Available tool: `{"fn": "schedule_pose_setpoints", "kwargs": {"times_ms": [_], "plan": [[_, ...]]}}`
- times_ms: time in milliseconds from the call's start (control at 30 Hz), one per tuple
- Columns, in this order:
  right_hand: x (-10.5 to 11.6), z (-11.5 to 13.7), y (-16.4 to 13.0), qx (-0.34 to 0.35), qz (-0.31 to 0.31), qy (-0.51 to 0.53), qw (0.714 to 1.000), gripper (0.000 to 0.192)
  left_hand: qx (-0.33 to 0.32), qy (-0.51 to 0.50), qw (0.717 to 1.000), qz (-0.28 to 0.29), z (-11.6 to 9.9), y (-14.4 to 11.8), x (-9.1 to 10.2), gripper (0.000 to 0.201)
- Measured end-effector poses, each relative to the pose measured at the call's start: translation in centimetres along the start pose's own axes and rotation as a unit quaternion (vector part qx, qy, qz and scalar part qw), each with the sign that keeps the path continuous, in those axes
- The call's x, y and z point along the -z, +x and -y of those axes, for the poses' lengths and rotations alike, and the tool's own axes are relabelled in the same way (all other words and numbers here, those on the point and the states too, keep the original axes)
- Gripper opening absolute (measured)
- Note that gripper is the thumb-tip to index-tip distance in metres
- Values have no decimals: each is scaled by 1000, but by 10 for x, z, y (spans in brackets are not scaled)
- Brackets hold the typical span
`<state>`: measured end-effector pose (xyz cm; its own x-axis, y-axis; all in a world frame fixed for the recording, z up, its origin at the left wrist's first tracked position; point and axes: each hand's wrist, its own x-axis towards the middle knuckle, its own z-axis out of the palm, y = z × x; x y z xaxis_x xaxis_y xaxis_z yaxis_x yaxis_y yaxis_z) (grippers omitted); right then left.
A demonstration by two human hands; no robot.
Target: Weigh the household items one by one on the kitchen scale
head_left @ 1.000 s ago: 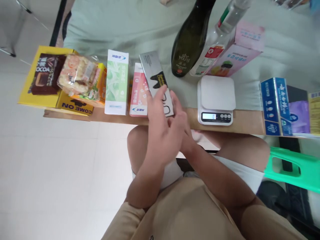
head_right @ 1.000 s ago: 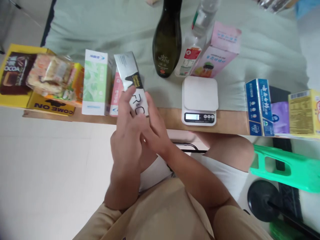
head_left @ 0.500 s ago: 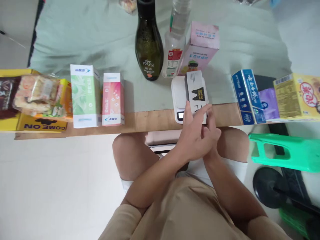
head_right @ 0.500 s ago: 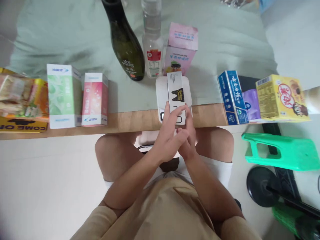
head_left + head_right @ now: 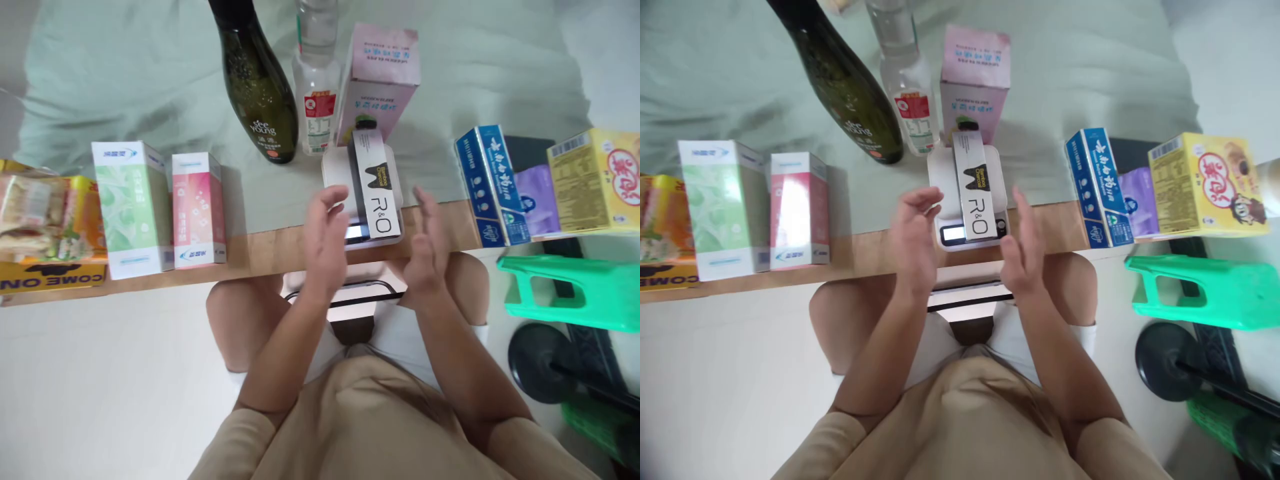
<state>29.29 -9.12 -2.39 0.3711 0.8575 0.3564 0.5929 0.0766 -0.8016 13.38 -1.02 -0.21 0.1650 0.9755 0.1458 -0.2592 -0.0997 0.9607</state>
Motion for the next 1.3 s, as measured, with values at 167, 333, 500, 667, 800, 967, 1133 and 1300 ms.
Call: {"fn": "schedule_pose_setpoints", "kwargs": {"times_ms": [167, 333, 500, 667, 800, 967, 1133, 1300], "plan": [[17, -46, 6, -51, -167, 19, 984, 43, 42, -4, 994, -102, -3, 9, 31, 46], [13, -65, 8, -87, -226, 60, 968, 36, 77, -17, 992, -94, -3, 3, 35, 58], [12, -61, 3, -78, -197, 19, 977, 43, 72, 5, 994, -79, 2, 3, 28, 61], [14, -56, 1, -88, -180, 15, 980, 45, 93, 59, 991, -79, 4, 1, 25, 60], [14, -49, 2, -89, -183, 19, 979, 38, 45, 136, 987, -70, 5, 0, 24, 56], [12, -39, 4, -72, -176, 11, 982, 35, -6, 122, 991, -53, 11, 0, 17, 46], [11, -33, 4, -45, -174, 7, 984, 32, -61, 94, 993, 28, 25, -3, 15, 36], [4, -22, -2, 51, -185, -7, 981, 32, -122, 184, 968, 116, 29, -17, 7, 55]]}}
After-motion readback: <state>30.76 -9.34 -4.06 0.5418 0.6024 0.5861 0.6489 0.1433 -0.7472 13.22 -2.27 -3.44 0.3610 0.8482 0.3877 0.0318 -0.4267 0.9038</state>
